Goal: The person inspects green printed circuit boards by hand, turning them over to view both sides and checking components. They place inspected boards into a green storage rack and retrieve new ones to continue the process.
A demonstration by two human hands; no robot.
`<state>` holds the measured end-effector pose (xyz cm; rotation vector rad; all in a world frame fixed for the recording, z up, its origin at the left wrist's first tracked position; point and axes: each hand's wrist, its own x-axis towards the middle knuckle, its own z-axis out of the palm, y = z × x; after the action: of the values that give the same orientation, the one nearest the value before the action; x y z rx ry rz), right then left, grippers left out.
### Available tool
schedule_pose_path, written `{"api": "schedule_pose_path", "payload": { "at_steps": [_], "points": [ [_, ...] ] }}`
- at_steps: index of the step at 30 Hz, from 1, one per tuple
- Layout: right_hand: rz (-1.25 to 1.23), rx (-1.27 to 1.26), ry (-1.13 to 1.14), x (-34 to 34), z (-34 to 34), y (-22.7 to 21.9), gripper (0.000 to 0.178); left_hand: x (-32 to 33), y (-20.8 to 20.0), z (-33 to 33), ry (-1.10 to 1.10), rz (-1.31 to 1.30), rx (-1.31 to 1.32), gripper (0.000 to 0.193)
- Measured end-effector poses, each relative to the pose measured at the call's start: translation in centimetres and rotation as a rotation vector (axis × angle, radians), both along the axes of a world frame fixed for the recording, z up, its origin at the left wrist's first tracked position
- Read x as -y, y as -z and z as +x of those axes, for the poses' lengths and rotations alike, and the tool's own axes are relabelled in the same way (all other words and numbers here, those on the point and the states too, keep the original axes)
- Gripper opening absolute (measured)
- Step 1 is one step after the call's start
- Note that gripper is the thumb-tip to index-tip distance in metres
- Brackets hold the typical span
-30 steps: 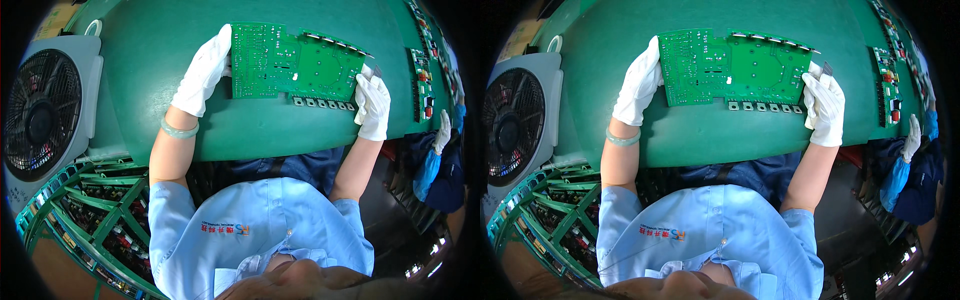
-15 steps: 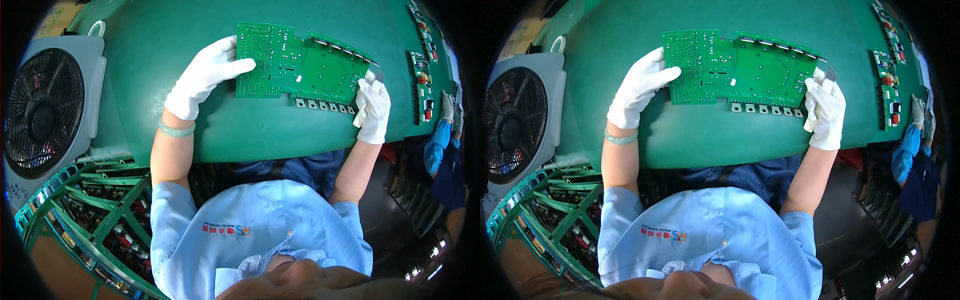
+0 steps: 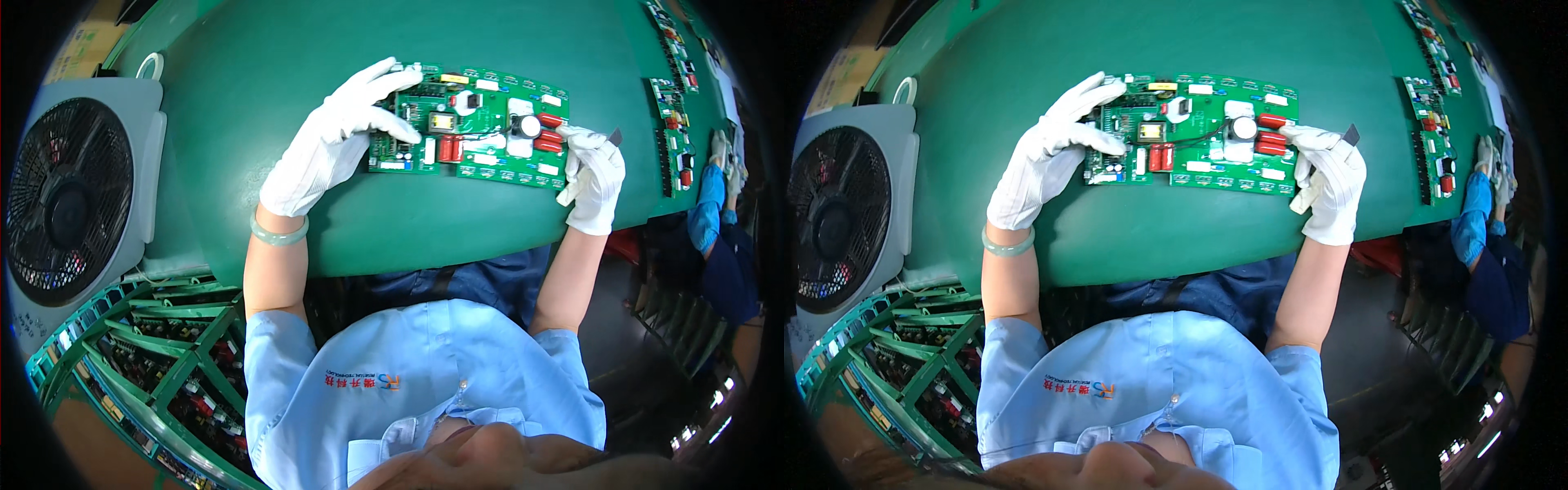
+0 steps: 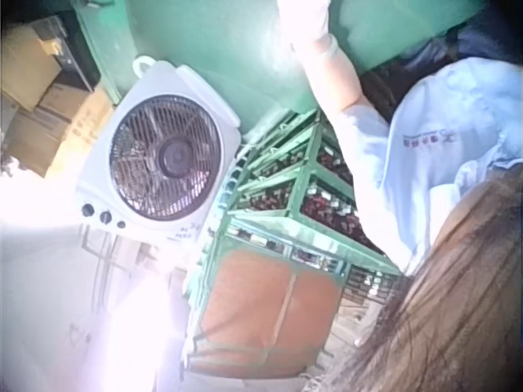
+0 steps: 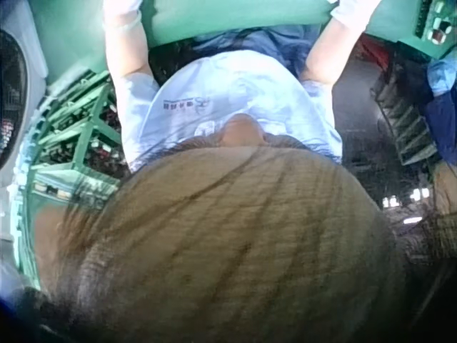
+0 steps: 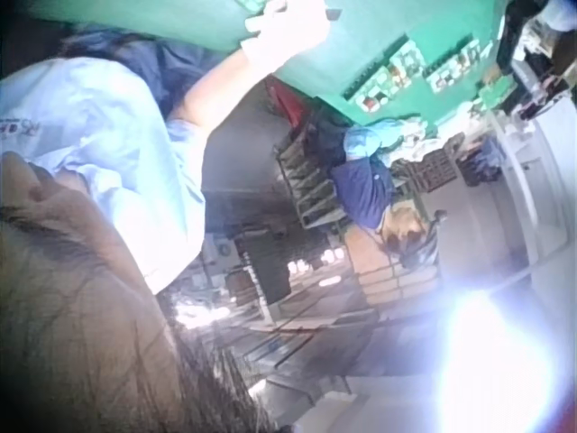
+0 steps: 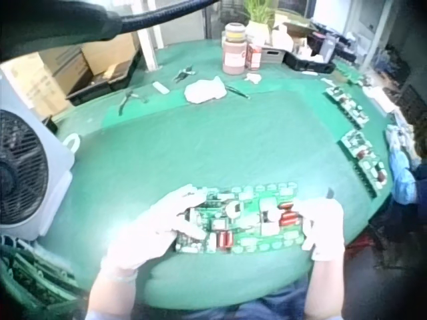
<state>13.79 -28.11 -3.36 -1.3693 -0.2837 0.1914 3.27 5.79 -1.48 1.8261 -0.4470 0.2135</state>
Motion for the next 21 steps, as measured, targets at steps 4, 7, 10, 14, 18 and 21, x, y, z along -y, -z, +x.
{"api": "schedule_pose_path", "payload": {
  "at_steps": [4,7,10,14,18,21],
  "points": [
    [-0.031,-0.015,0.315,-0.9,0.0,-1.2,0.019,-0.6,0.7,0.1,-0.010,-0.306,-0.154,0.023],
    [-0.093,-0.016,0.393,-1.8,0.4,-0.7,0.020,0.5,-0.7,0.0,-0.504,-0.310,-0.245,0.034],
    [-0.395,-0.122,0.302,-2.4,0.1,-1.9,0.030,-0.4,-0.8,0.3,-0.489,-0.190,-0.866,0.038],
    [-0.156,-0.095,0.233,-1.7,0.1,-0.1,0.035,1.2,-0.2,-0.3,-0.476,-0.285,-0.731,0.042],
    [-0.060,-0.130,0.155,-0.8,-0.4,-1.2,0.033,1.2,-0.4,-0.2,-0.492,-0.277,-0.685,0.035],
    [0.023,-0.152,0.141,-0.3,-0.4,-0.9,0.024,1.2,-0.2,-0.3,-0.512,-0.261,-0.657,0.033]
  ]
}}
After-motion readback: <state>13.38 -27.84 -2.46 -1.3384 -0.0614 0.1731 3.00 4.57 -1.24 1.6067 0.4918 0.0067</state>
